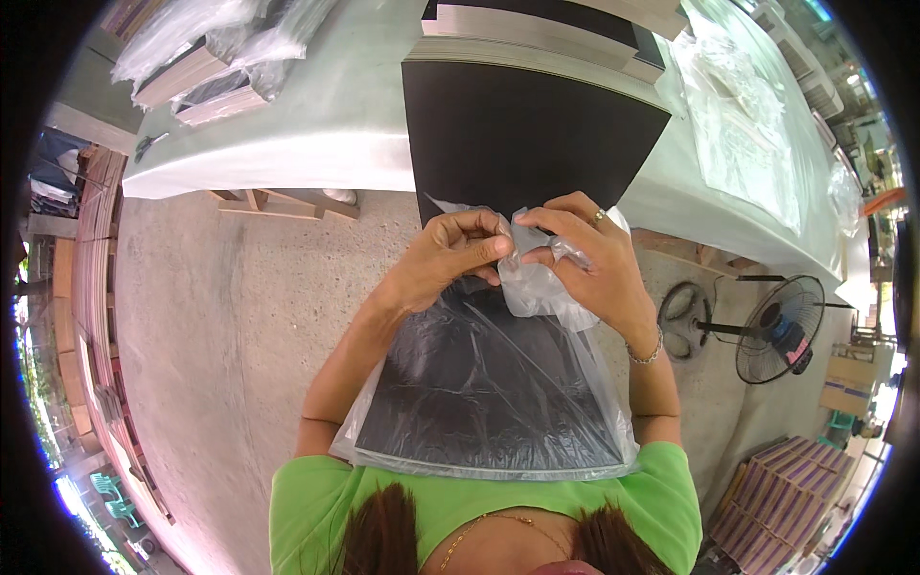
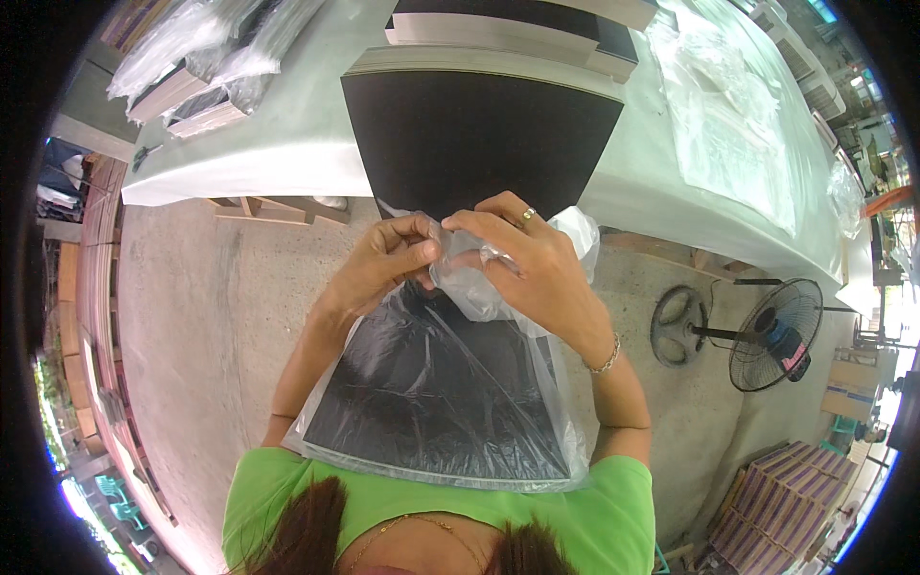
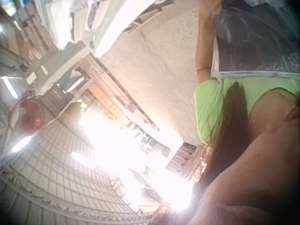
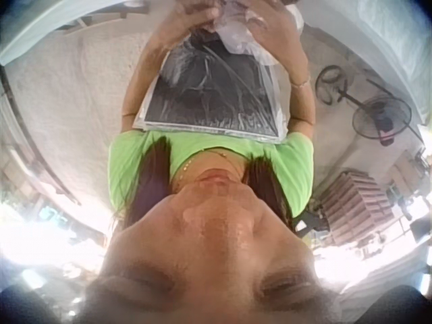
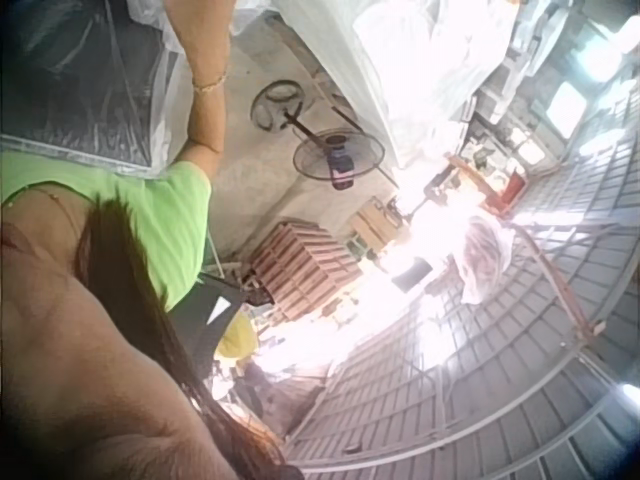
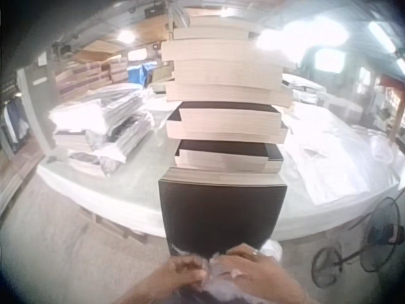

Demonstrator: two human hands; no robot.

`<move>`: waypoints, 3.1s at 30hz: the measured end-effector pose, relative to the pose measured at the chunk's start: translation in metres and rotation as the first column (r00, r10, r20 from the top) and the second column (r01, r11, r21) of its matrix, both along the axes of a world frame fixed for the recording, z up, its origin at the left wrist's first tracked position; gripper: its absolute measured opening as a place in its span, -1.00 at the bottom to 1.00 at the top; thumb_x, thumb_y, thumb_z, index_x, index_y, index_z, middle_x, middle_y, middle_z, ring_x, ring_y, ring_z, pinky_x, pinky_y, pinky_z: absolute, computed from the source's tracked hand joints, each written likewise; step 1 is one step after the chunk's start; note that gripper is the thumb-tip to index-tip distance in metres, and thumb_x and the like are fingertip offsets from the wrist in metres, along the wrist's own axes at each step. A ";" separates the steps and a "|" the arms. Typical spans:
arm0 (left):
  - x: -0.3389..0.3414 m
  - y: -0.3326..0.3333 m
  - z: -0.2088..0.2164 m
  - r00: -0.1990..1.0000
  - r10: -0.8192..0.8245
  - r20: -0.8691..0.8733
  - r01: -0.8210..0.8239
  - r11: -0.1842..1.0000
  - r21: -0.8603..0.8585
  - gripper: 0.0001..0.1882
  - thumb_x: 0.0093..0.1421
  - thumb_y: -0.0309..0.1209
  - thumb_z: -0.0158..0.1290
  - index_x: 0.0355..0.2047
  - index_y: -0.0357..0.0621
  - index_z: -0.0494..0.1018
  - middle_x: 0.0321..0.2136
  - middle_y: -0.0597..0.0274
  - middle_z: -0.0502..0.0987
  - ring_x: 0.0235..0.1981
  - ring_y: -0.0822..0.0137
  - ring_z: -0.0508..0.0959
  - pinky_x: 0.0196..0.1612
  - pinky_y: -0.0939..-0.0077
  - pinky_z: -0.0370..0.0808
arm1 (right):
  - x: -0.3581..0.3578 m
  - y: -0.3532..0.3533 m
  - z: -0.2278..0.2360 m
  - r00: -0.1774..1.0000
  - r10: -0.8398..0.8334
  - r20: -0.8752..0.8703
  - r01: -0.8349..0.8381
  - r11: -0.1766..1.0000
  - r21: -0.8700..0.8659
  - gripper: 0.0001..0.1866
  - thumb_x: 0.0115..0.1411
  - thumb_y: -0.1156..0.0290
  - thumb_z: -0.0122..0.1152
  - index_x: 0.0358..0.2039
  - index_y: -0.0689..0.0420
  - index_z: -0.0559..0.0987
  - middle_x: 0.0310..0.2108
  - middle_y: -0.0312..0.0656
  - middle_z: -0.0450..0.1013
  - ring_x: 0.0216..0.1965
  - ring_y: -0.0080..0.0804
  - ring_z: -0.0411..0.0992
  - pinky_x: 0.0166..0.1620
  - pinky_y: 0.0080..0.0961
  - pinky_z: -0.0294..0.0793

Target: The person wraps black rectangular items in clear plastic bags by hand and stacks them on a table.

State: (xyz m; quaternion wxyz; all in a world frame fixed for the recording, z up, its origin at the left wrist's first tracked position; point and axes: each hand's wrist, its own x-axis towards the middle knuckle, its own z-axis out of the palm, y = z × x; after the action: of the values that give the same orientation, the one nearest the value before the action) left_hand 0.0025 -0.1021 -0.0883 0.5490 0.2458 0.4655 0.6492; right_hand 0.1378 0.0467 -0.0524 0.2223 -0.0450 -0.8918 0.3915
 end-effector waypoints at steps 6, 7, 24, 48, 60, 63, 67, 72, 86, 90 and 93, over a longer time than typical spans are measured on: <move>0.001 0.000 -0.002 0.999 -0.029 -0.019 0.029 0.999 -0.013 -0.73 0.10 -0.22 0.14 -0.36 -0.17 0.45 -0.46 0.36 0.43 -0.42 0.56 0.46 -0.40 0.67 0.48 | 0.000 -0.004 -0.003 1.000 -0.017 0.009 0.017 0.996 0.086 -0.67 -0.13 0.60 0.21 -0.28 0.02 0.54 -0.31 -0.27 0.41 -0.42 -0.32 0.46 -0.43 -0.48 0.45; 0.002 0.001 -0.002 0.999 -0.037 -0.024 0.036 0.999 -0.019 -0.73 0.10 -0.22 0.14 -0.37 -0.18 0.45 -0.47 0.36 0.43 -0.44 0.56 0.46 -0.40 0.67 0.48 | 0.000 -0.004 -0.005 1.000 0.005 -0.009 -0.004 0.995 0.096 -0.67 -0.13 0.60 0.21 -0.28 0.03 0.54 -0.31 -0.27 0.42 -0.43 -0.32 0.46 -0.44 -0.49 0.45; 0.005 0.007 -0.015 0.969 0.012 0.248 -0.039 0.994 0.106 -0.80 0.15 -0.32 0.09 -0.37 -0.13 0.33 -0.46 0.35 0.44 -0.43 0.56 0.49 -0.33 0.69 0.52 | -0.009 0.004 -0.023 0.988 0.040 -0.149 -0.050 0.997 -0.059 -0.70 -0.20 0.83 0.10 -0.41 0.22 0.46 -0.39 -0.16 0.39 -0.41 -0.35 0.41 -0.38 -0.55 0.39; 0.004 0.005 -0.027 0.958 0.133 0.253 -0.142 0.990 0.018 -0.66 0.07 -0.46 0.17 -0.17 -0.11 0.30 -0.41 0.35 0.47 -0.39 0.56 0.46 -0.30 0.70 0.41 | -0.007 0.010 -0.027 0.986 -0.013 -0.165 0.022 0.998 0.051 -0.74 -0.11 0.74 0.10 -0.37 0.15 0.50 -0.37 -0.21 0.44 -0.46 -0.31 0.48 -0.45 -0.51 0.48; 0.006 0.002 -0.030 0.968 0.152 0.198 -0.158 0.987 0.015 -0.63 0.03 -0.44 0.21 -0.17 -0.12 0.32 -0.43 0.36 0.49 -0.37 0.57 0.48 -0.28 0.72 0.42 | -0.007 0.010 -0.035 0.996 -0.022 -0.086 0.032 0.994 0.109 -0.76 -0.09 0.68 0.08 -0.38 0.11 0.49 -0.37 -0.28 0.45 -0.46 -0.30 0.48 -0.48 -0.49 0.45; 0.006 0.004 -0.027 0.926 0.195 0.323 -0.210 0.978 0.012 -0.60 0.02 -0.41 0.22 -0.17 -0.11 0.32 -0.43 0.36 0.49 -0.37 0.58 0.48 -0.27 0.71 0.42 | -0.005 0.010 -0.034 0.997 -0.022 -0.068 0.030 0.991 0.132 -0.74 -0.10 0.67 0.10 -0.35 0.09 0.50 -0.37 -0.28 0.45 -0.46 -0.31 0.48 -0.48 -0.48 0.45; 0.004 0.002 -0.027 0.955 0.163 0.249 -0.170 0.985 0.005 -0.60 0.02 -0.40 0.22 -0.16 -0.10 0.31 -0.43 0.35 0.50 -0.36 0.57 0.48 -0.27 0.70 0.41 | -0.007 0.008 -0.031 0.996 -0.017 -0.093 0.027 0.994 0.106 -0.70 -0.12 0.64 0.15 -0.31 0.06 0.51 -0.36 -0.29 0.45 -0.48 -0.32 0.47 -0.50 -0.49 0.44; 0.007 0.003 -0.023 0.970 0.137 0.203 -0.142 0.990 0.011 -0.59 0.02 -0.43 0.22 -0.16 -0.08 0.28 -0.42 0.34 0.49 -0.35 0.54 0.47 -0.28 0.68 0.39 | -0.009 0.002 -0.025 0.996 0.069 -0.049 -0.060 0.984 0.170 -0.67 -0.15 0.61 0.21 -0.29 0.05 0.51 -0.35 -0.30 0.43 -0.50 -0.34 0.46 -0.52 -0.52 0.43; 0.012 0.006 -0.026 0.953 0.079 0.292 -0.104 0.992 0.069 -0.63 0.05 -0.39 0.20 -0.20 -0.02 0.26 -0.37 0.42 0.43 -0.30 0.57 0.43 -0.22 0.71 0.37 | -0.016 -0.003 -0.049 0.979 0.101 -0.180 -0.124 0.985 -0.120 -0.69 -0.18 0.80 0.04 -0.40 0.17 0.51 -0.33 -0.21 0.45 -0.39 -0.32 0.47 -0.39 -0.55 0.44; 0.012 0.006 -0.032 0.948 0.084 0.308 -0.123 0.986 0.110 -0.66 0.07 -0.38 0.18 -0.22 -0.02 0.27 -0.39 0.43 0.39 -0.34 0.57 0.41 -0.22 0.71 0.36 | -0.019 0.000 -0.053 0.979 0.097 -0.181 -0.132 0.972 -0.192 -0.70 -0.17 0.80 -0.02 -0.42 0.20 0.49 -0.35 -0.17 0.43 -0.38 -0.35 0.44 -0.35 -0.59 0.40; 0.011 0.004 -0.030 0.945 0.192 0.265 -0.223 0.970 0.094 -0.64 0.05 -0.37 0.20 -0.21 -0.04 0.28 -0.40 0.42 0.36 -0.32 0.55 0.40 -0.19 0.67 0.34 | -0.019 0.006 -0.048 0.979 0.006 -0.202 -0.063 0.958 -0.280 -0.77 -0.11 0.76 -0.04 -0.43 0.21 0.46 -0.34 -0.15 0.41 -0.35 -0.38 0.39 -0.26 -0.62 0.34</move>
State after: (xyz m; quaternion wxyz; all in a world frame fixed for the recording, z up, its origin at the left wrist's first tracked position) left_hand 0.0131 -0.0980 -0.1184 0.5164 0.1436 0.3740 0.7568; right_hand 0.1191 0.0532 -0.1000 0.2944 -0.0215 -0.8001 0.5221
